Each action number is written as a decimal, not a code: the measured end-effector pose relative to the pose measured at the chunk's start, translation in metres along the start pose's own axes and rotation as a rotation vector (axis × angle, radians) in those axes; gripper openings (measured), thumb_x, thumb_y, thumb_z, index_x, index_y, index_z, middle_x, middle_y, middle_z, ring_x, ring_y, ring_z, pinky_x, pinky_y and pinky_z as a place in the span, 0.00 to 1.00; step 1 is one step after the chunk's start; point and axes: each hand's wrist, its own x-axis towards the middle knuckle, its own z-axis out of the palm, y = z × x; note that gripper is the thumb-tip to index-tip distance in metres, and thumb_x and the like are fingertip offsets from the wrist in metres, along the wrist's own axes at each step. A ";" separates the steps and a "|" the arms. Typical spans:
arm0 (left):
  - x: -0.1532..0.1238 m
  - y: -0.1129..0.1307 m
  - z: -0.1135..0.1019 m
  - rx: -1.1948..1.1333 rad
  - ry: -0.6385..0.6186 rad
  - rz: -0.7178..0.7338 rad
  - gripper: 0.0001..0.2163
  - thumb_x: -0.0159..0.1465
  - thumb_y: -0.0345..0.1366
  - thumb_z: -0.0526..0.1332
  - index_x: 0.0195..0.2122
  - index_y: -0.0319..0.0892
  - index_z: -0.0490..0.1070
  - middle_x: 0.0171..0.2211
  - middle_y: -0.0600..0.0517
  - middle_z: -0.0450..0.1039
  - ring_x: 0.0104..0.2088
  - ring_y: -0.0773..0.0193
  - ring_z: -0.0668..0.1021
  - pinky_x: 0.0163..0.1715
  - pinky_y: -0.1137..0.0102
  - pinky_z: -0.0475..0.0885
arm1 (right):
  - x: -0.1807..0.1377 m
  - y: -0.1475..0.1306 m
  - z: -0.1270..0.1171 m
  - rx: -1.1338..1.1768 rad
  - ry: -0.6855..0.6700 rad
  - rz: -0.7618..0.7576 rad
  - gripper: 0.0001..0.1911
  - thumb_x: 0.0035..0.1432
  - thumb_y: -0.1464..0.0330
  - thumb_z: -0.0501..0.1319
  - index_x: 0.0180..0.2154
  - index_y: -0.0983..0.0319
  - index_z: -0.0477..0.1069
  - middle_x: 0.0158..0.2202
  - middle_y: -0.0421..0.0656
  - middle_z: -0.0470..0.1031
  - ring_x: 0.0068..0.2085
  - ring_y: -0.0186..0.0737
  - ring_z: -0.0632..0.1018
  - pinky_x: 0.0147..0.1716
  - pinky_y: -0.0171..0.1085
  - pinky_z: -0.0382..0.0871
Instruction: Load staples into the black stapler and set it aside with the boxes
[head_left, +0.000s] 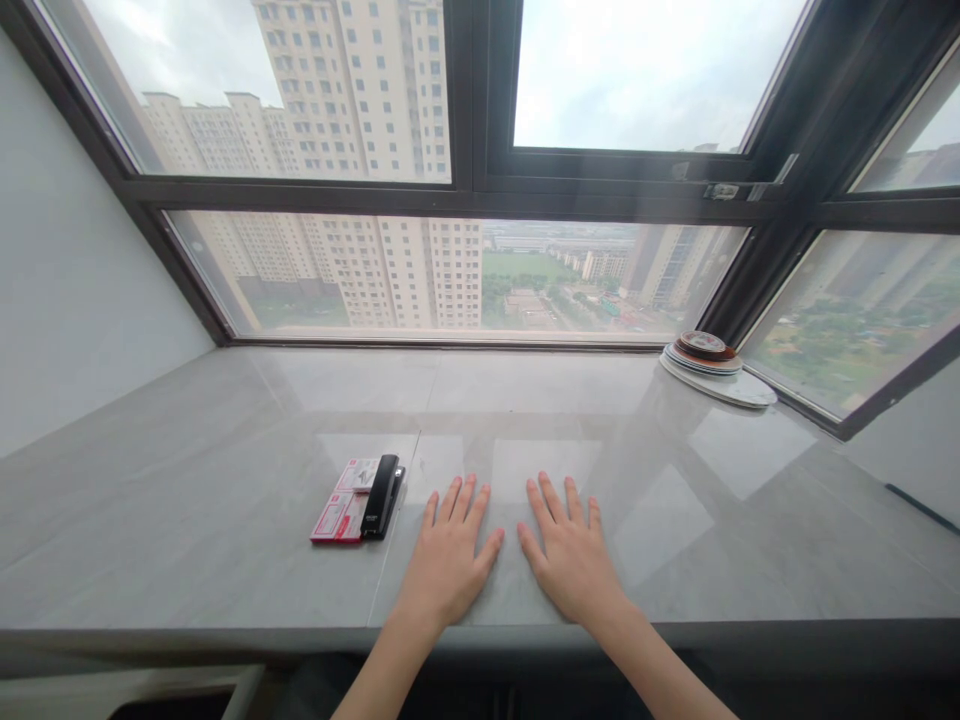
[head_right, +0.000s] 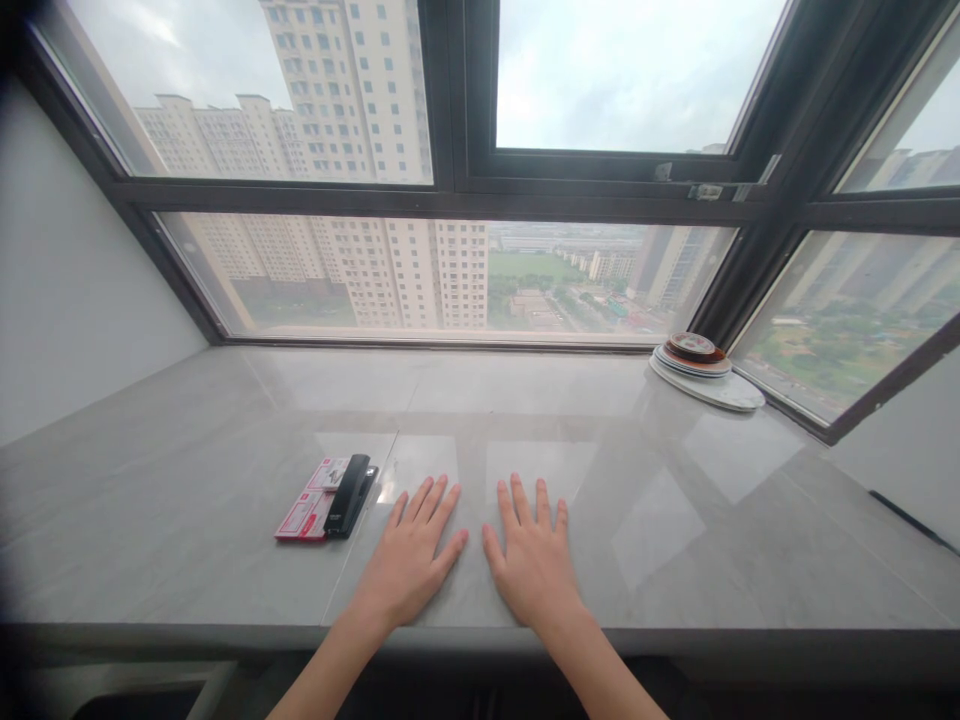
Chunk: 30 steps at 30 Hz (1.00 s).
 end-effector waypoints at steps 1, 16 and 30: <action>0.000 0.000 0.000 -0.001 0.004 0.001 0.27 0.74 0.50 0.50 0.73 0.54 0.50 0.73 0.49 0.50 0.73 0.49 0.52 0.69 0.43 0.52 | 0.000 0.000 0.000 0.000 0.002 -0.001 0.35 0.71 0.50 0.43 0.74 0.52 0.45 0.76 0.40 0.40 0.75 0.61 0.39 0.68 0.65 0.33; 0.001 0.001 0.000 -0.007 -0.009 -0.006 0.27 0.74 0.50 0.49 0.73 0.53 0.51 0.73 0.49 0.51 0.73 0.49 0.52 0.69 0.44 0.52 | 0.000 0.002 0.003 -0.007 0.008 0.002 0.35 0.71 0.50 0.43 0.74 0.53 0.45 0.76 0.39 0.39 0.75 0.62 0.39 0.68 0.65 0.31; 0.002 0.002 -0.002 0.030 -0.027 -0.015 0.27 0.75 0.49 0.50 0.73 0.52 0.50 0.73 0.49 0.50 0.73 0.50 0.51 0.70 0.44 0.51 | 0.001 0.001 0.002 -0.009 0.008 -0.003 0.35 0.71 0.50 0.43 0.74 0.53 0.45 0.76 0.39 0.39 0.75 0.61 0.39 0.68 0.65 0.32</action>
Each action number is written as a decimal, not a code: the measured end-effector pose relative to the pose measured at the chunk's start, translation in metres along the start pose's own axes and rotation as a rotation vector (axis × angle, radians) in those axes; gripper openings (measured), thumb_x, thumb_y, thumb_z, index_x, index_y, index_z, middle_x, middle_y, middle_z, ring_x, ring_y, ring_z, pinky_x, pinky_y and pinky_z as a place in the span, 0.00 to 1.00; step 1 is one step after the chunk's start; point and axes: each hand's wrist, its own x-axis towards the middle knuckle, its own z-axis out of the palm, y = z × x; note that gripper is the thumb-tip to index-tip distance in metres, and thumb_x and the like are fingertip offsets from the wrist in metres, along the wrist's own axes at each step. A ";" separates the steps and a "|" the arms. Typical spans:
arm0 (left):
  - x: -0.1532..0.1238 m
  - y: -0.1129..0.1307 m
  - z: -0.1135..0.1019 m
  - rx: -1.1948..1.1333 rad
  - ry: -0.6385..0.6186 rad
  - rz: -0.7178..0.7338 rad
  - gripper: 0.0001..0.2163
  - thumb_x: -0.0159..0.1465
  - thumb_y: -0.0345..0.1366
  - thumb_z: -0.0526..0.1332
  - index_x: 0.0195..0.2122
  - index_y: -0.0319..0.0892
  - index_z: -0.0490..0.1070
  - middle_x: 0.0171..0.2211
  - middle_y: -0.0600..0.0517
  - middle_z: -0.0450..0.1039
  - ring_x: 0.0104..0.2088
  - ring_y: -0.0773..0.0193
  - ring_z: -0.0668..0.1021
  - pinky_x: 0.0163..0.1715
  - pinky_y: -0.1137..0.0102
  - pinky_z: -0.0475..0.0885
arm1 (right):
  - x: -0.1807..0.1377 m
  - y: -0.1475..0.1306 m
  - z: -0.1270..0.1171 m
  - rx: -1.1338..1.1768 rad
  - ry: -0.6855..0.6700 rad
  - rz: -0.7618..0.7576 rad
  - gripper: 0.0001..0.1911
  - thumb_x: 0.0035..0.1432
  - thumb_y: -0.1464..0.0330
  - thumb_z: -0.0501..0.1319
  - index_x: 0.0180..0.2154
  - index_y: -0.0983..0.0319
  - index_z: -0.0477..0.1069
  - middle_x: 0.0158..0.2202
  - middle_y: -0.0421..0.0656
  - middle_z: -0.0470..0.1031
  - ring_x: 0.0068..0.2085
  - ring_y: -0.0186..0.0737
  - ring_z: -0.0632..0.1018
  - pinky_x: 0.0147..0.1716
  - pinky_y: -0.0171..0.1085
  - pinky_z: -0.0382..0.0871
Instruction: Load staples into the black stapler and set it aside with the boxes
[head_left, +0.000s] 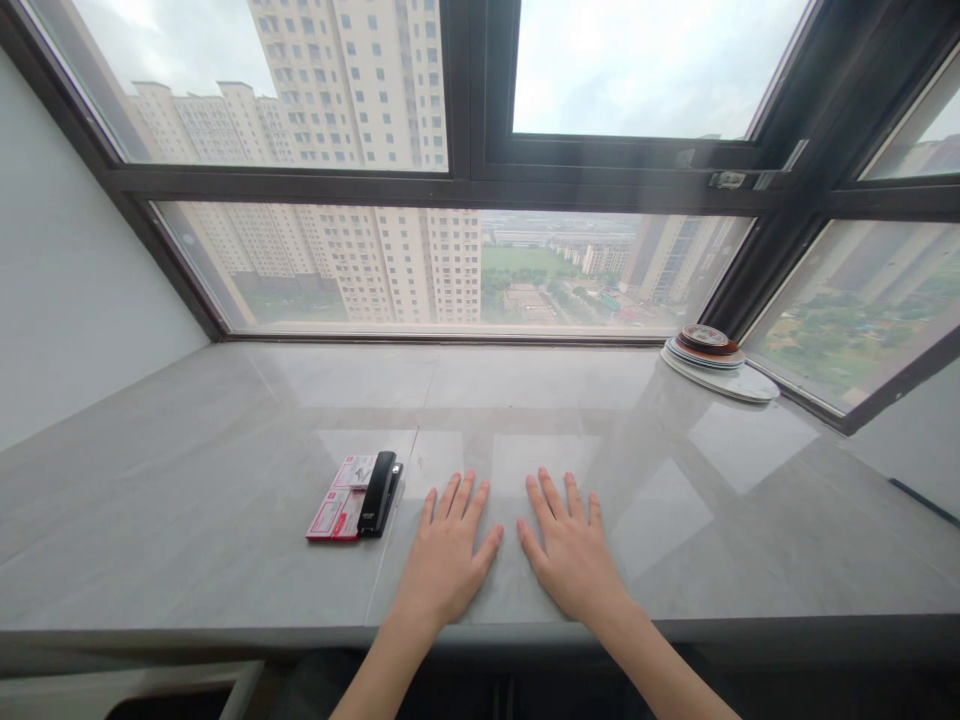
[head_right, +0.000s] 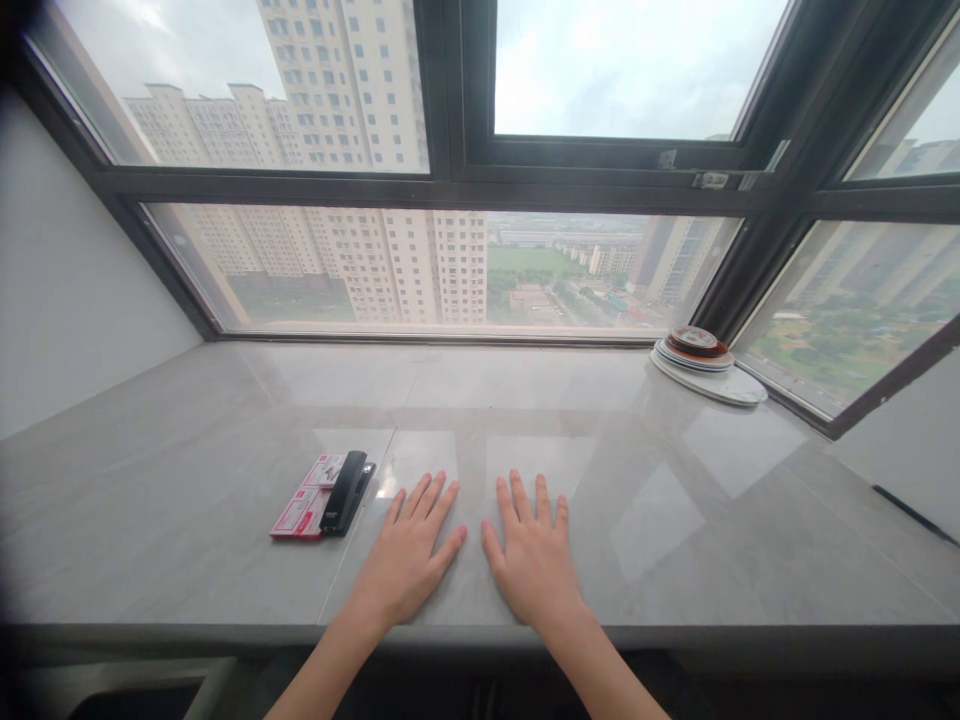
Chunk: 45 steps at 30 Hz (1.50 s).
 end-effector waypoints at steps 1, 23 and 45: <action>0.000 0.000 -0.001 0.003 -0.003 -0.001 0.27 0.75 0.49 0.50 0.73 0.51 0.50 0.73 0.48 0.50 0.73 0.50 0.51 0.70 0.44 0.51 | 0.000 0.000 0.000 0.001 -0.001 0.000 0.35 0.71 0.50 0.43 0.74 0.53 0.45 0.76 0.39 0.39 0.75 0.61 0.39 0.68 0.65 0.32; 0.002 -0.001 0.002 -0.003 0.028 0.015 0.27 0.74 0.49 0.51 0.73 0.53 0.51 0.73 0.49 0.51 0.73 0.49 0.53 0.69 0.44 0.53 | 0.002 0.005 0.006 0.047 0.056 -0.026 0.35 0.71 0.52 0.45 0.74 0.53 0.48 0.76 0.40 0.43 0.75 0.62 0.41 0.68 0.67 0.36; -0.026 0.006 -0.002 0.038 0.016 0.073 0.31 0.74 0.41 0.53 0.75 0.49 0.43 0.74 0.47 0.46 0.74 0.45 0.46 0.71 0.42 0.43 | 0.046 -0.128 -0.022 0.590 0.033 -0.171 0.41 0.66 0.48 0.54 0.73 0.58 0.46 0.68 0.52 0.61 0.65 0.56 0.63 0.62 0.54 0.60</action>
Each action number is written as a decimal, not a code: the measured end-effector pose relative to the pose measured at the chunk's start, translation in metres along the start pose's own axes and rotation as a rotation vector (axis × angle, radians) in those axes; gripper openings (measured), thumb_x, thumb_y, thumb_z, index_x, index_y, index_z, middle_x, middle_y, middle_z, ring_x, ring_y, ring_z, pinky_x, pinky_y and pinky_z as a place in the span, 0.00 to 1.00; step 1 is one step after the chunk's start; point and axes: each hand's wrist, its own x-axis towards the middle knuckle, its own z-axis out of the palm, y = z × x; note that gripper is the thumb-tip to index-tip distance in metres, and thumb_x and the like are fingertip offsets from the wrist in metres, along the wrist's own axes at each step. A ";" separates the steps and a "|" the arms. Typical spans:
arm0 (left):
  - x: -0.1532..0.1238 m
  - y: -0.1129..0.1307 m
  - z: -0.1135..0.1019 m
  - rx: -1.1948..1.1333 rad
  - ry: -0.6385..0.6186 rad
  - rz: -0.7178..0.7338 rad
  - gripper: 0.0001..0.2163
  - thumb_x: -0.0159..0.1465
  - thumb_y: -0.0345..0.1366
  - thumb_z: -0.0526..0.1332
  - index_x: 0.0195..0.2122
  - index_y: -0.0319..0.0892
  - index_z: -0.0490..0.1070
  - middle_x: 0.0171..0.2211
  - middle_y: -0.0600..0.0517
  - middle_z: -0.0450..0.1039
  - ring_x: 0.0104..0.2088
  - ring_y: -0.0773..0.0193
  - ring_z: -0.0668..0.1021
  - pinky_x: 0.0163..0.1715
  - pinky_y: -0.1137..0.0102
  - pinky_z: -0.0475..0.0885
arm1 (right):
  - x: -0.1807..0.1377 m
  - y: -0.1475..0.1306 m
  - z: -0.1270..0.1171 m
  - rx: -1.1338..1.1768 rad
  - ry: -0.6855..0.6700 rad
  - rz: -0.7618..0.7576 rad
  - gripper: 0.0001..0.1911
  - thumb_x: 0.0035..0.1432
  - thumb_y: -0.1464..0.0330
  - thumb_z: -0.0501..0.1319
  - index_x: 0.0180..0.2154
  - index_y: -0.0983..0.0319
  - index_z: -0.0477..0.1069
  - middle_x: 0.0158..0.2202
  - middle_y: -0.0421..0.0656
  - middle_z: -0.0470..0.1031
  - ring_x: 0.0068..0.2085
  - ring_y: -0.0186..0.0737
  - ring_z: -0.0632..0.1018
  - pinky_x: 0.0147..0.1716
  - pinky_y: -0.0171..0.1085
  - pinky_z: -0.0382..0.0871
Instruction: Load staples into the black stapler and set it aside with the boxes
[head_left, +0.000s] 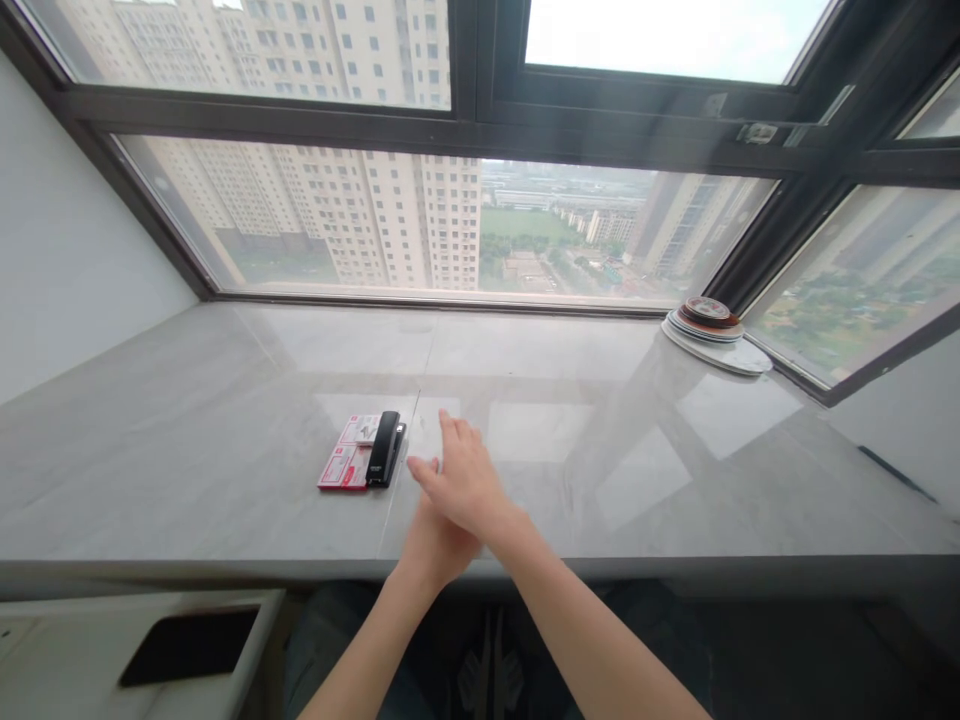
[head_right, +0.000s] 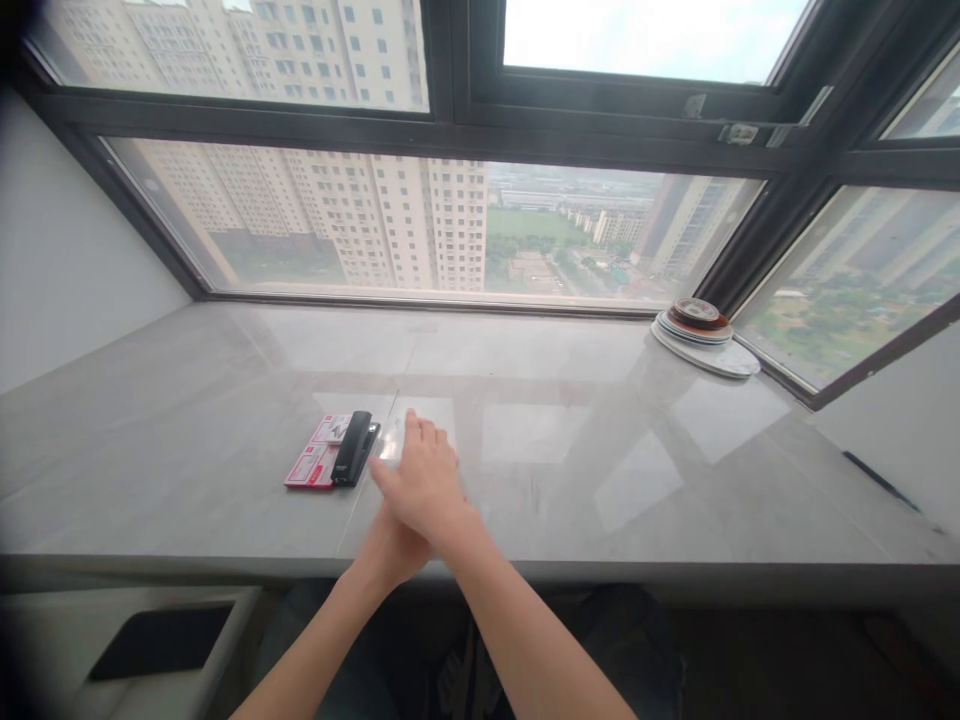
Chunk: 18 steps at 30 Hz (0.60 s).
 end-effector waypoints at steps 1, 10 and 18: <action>-0.001 -0.001 0.003 -0.013 0.017 -0.014 0.30 0.74 0.41 0.53 0.75 0.49 0.43 0.74 0.47 0.46 0.74 0.45 0.46 0.71 0.42 0.41 | 0.010 -0.014 0.012 0.018 -0.018 0.000 0.44 0.65 0.47 0.55 0.73 0.57 0.43 0.69 0.53 0.58 0.66 0.58 0.62 0.61 0.57 0.60; -0.007 -0.009 0.009 -0.178 0.020 0.010 0.25 0.73 0.37 0.52 0.71 0.45 0.55 0.71 0.47 0.56 0.72 0.49 0.56 0.70 0.48 0.55 | 0.076 -0.036 0.050 -0.047 -0.148 -0.030 0.25 0.63 0.59 0.61 0.58 0.63 0.65 0.59 0.56 0.66 0.57 0.57 0.68 0.53 0.52 0.65; -0.003 0.000 -0.028 -0.356 0.092 -0.148 0.12 0.73 0.37 0.52 0.52 0.47 0.73 0.52 0.46 0.74 0.55 0.50 0.73 0.55 0.54 0.70 | 0.029 0.050 -0.033 -0.079 -0.018 -0.067 0.25 0.62 0.73 0.57 0.60 0.55 0.69 0.54 0.44 0.76 0.55 0.45 0.73 0.61 0.48 0.55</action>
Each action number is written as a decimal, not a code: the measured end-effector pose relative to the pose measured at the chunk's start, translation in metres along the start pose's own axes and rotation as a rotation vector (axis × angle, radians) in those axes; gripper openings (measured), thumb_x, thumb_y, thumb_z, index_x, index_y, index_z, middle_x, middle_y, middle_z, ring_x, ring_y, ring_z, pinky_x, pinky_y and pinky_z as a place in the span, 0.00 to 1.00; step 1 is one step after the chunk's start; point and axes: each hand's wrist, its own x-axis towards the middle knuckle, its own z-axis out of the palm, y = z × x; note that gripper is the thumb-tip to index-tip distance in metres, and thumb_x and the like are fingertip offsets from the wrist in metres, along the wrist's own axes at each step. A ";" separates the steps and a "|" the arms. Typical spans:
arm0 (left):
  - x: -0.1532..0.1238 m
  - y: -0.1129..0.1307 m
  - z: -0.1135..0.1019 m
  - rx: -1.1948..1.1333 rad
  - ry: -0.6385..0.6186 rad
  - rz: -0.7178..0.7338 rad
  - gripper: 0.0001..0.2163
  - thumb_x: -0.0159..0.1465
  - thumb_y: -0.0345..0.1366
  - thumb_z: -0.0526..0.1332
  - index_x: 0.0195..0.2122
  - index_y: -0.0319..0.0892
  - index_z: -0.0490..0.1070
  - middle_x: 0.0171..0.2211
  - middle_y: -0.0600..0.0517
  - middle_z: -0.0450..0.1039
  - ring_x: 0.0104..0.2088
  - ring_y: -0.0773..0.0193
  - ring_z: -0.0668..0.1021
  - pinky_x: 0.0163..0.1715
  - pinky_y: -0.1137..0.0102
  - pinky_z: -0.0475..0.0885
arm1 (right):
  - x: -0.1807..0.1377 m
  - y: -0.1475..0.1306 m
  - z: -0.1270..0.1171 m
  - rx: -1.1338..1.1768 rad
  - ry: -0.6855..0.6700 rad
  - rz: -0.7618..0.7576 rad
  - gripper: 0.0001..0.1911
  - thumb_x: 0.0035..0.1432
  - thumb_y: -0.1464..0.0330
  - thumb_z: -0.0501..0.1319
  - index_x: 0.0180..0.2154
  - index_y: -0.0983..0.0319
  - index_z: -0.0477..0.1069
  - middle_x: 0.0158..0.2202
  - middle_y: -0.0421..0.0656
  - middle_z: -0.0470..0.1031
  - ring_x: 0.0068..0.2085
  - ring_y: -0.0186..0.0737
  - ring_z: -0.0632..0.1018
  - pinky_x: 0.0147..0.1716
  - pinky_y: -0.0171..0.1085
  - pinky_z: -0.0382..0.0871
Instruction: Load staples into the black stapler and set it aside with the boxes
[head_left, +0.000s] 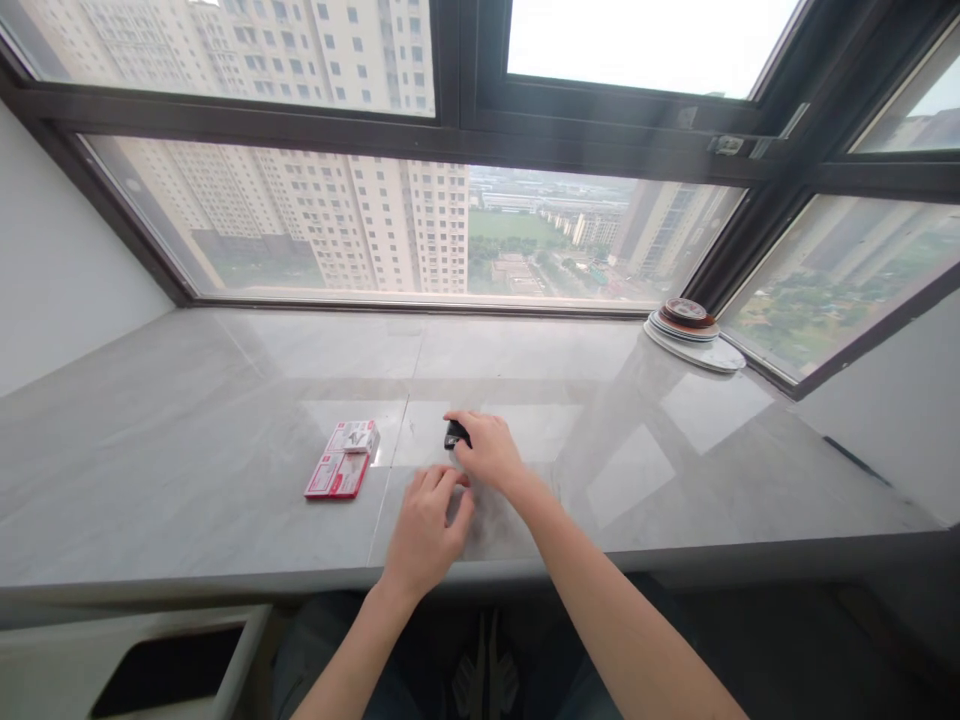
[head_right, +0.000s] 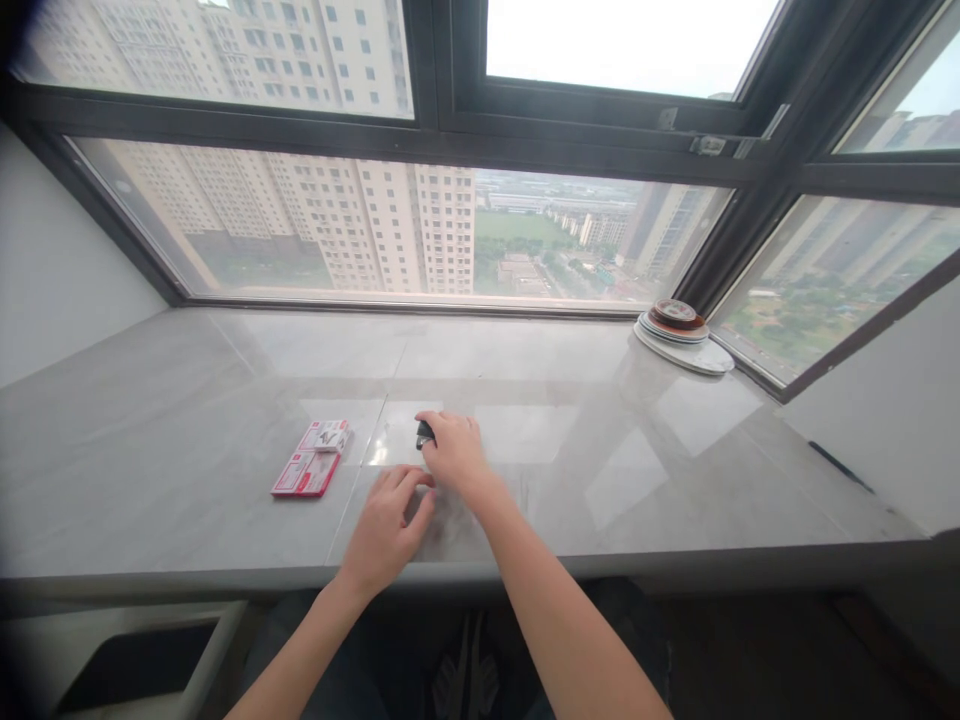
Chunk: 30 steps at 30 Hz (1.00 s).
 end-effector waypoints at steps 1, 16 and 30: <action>0.002 0.001 0.001 0.031 0.015 -0.011 0.14 0.73 0.39 0.53 0.56 0.47 0.71 0.56 0.46 0.72 0.59 0.49 0.71 0.58 0.52 0.68 | -0.012 0.008 -0.006 0.009 0.057 0.008 0.21 0.63 0.70 0.58 0.58 0.54 0.71 0.53 0.44 0.77 0.55 0.45 0.73 0.63 0.50 0.51; 0.007 0.001 0.021 0.210 -0.029 0.034 0.27 0.74 0.47 0.53 0.72 0.51 0.52 0.73 0.47 0.49 0.72 0.51 0.56 0.70 0.47 0.52 | -0.023 0.032 -0.015 1.010 0.615 0.271 0.22 0.64 0.51 0.54 0.50 0.58 0.72 0.51 0.47 0.80 0.54 0.46 0.78 0.53 0.45 0.70; -0.010 -0.037 -0.017 0.249 0.346 -0.309 0.25 0.72 0.39 0.54 0.69 0.40 0.57 0.73 0.39 0.49 0.73 0.45 0.49 0.70 0.43 0.47 | -0.126 0.081 -0.033 1.208 0.582 0.452 0.25 0.68 0.51 0.51 0.61 0.55 0.60 0.60 0.50 0.71 0.62 0.47 0.74 0.59 0.54 0.73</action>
